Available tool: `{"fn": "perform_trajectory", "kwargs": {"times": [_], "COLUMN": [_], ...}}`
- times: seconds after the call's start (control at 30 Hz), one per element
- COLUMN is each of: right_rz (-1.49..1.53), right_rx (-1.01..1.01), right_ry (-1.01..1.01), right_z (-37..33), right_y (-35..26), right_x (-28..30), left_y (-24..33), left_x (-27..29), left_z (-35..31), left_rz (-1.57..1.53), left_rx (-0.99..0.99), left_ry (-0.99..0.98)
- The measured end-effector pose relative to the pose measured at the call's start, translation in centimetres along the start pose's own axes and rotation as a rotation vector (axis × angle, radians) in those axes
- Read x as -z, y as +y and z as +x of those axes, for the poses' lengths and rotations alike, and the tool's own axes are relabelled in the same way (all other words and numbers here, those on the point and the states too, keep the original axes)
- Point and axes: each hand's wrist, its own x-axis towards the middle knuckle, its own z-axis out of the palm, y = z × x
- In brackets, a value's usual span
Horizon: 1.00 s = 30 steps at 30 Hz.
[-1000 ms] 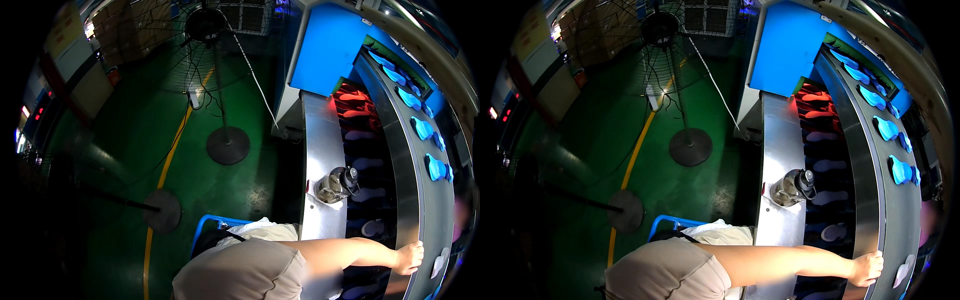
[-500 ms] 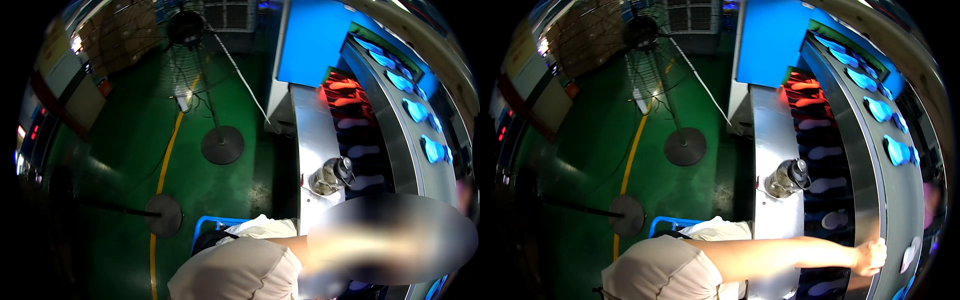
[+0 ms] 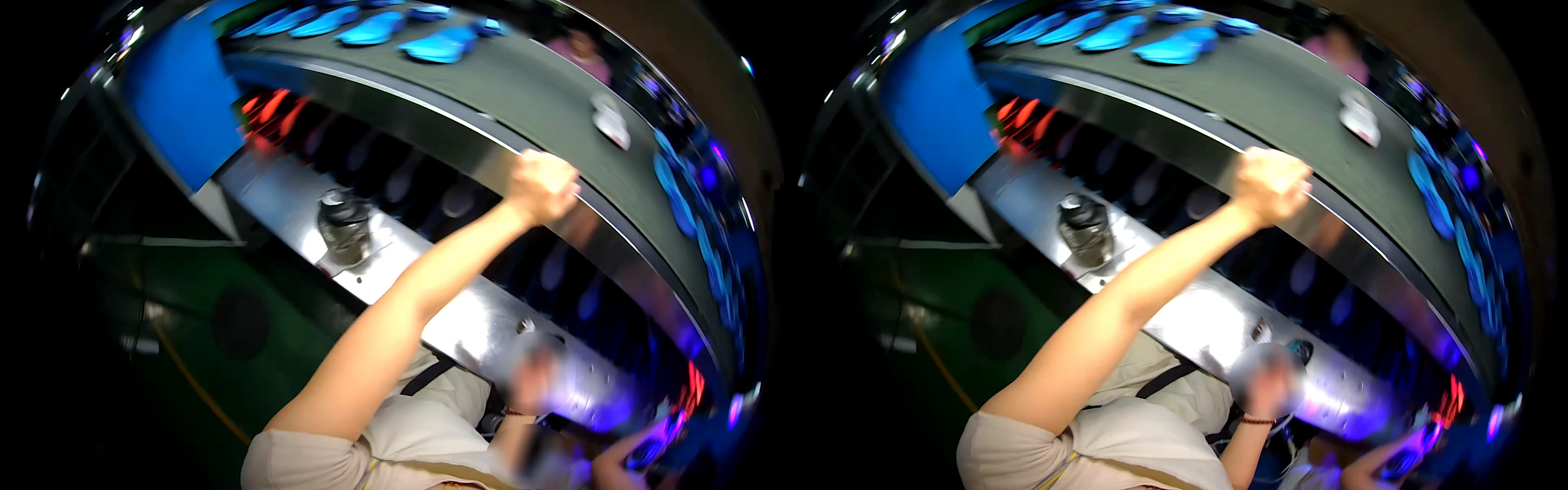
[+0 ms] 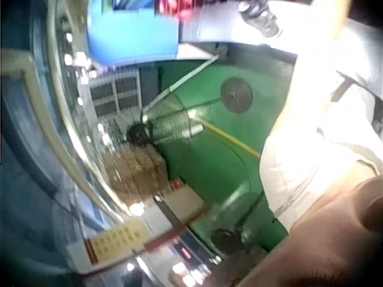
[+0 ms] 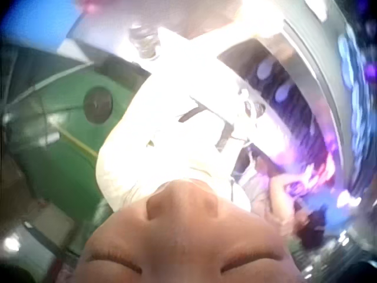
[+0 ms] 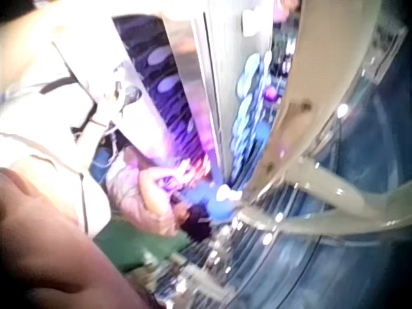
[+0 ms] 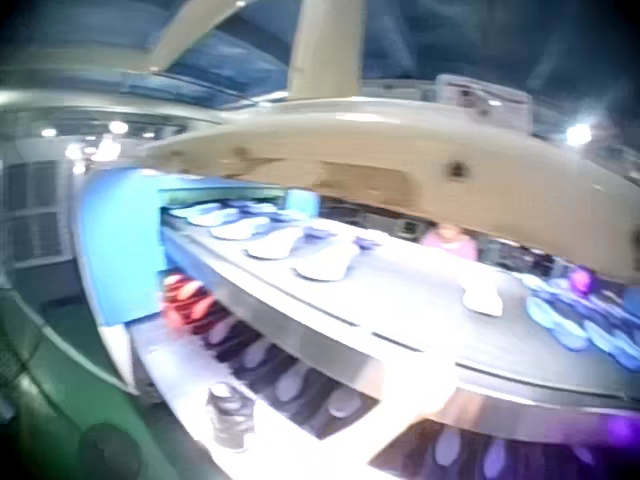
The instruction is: The person applies adhesive to shoe soles by taking them from a conveyor belt, coating their surfaces with a brush applicator, and placing them back onto the conveyor belt.
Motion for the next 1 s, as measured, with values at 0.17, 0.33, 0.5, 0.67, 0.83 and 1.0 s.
{"fn": "perform_trajectory", "kwargs": {"times": [0.17,0.33,0.5,0.67,0.83,1.0], "right_rz": [-1.097,-0.303,-0.295,-0.395,-0.373,-0.373], "right_rx": [0.280,0.377,0.335,0.321,0.344,0.336], "right_ry": [0.473,0.502,0.565,0.765,0.772,0.807], "right_z": [-0.5,0.9,-0.2,-0.3,-0.7,-0.5], "right_y": [1.1,1.7,1.0,0.5,0.5,0.8], "right_x": [0.4,-5.1,-3.8,-4.9,-4.5,-5.4], "left_y": [0.2,1.0,0.7,0.8,1.0,1.5], "left_x": [0.0,0.5,1.2,1.5,1.8,1.8], "left_z": [-0.7,-0.5,-0.6,-0.5,-0.5,-0.4], "left_rz": [0.077,0.110,0.127,0.132,0.130,0.135], "left_rx": [-0.017,-0.035,-0.055,-0.056,-0.054,-0.071], "left_ry": [-0.041,-0.071,-0.081,-0.106,-0.124,-0.125]}}
